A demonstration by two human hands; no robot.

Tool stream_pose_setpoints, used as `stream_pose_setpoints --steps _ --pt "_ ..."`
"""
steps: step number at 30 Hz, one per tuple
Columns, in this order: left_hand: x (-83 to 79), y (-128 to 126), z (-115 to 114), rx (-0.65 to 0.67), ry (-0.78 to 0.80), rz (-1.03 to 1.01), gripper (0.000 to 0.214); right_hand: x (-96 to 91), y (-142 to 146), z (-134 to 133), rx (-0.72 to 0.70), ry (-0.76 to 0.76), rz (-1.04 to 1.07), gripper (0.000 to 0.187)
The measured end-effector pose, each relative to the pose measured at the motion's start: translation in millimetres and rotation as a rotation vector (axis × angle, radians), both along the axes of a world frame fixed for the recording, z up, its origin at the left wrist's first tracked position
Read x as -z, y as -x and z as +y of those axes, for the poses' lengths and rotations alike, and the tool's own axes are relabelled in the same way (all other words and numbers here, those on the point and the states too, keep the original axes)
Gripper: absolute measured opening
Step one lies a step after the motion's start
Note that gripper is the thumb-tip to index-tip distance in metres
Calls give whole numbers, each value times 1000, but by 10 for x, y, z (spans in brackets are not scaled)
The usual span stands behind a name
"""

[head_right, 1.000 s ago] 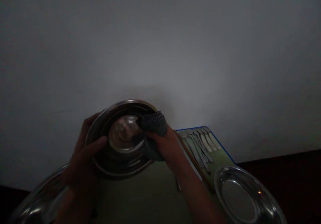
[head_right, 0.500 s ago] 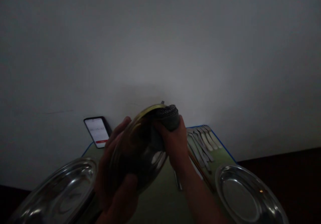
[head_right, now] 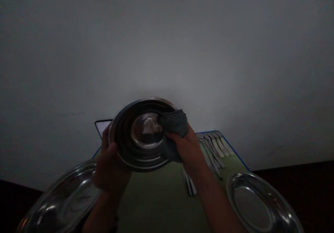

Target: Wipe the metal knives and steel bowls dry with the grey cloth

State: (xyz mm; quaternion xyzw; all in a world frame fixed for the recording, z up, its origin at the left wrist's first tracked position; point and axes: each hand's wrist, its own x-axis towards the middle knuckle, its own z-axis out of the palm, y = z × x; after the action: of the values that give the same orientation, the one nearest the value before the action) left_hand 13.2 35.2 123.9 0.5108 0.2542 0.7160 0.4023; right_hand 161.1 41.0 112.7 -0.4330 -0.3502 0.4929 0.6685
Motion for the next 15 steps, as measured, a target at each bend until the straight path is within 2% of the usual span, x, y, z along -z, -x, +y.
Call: stream_pose_setpoints --steps 3,5,7,10,12,13,15 --pt "-168 116 -61 245 43 -37 44 -85 -159 -60 -126 -68 -219 42" --pt "-188 151 -111 276 97 -66 42 -139 -163 -108 -131 -72 -313 39" --pt "-118 134 -149 194 122 -81 37 -179 -108 -138 -41 -56 -288 37" --pt "118 58 -166 -17 60 41 39 -212 25 -147 122 -2 -7 41" --pt "307 26 -156 -63 43 102 39 -219 124 -147 140 71 239 41" --pt "391 23 -149 -124 14 248 40 -218 174 -151 127 115 341 39" --pt "516 43 -134 -150 6 320 45 -206 276 -170 85 195 478 33"
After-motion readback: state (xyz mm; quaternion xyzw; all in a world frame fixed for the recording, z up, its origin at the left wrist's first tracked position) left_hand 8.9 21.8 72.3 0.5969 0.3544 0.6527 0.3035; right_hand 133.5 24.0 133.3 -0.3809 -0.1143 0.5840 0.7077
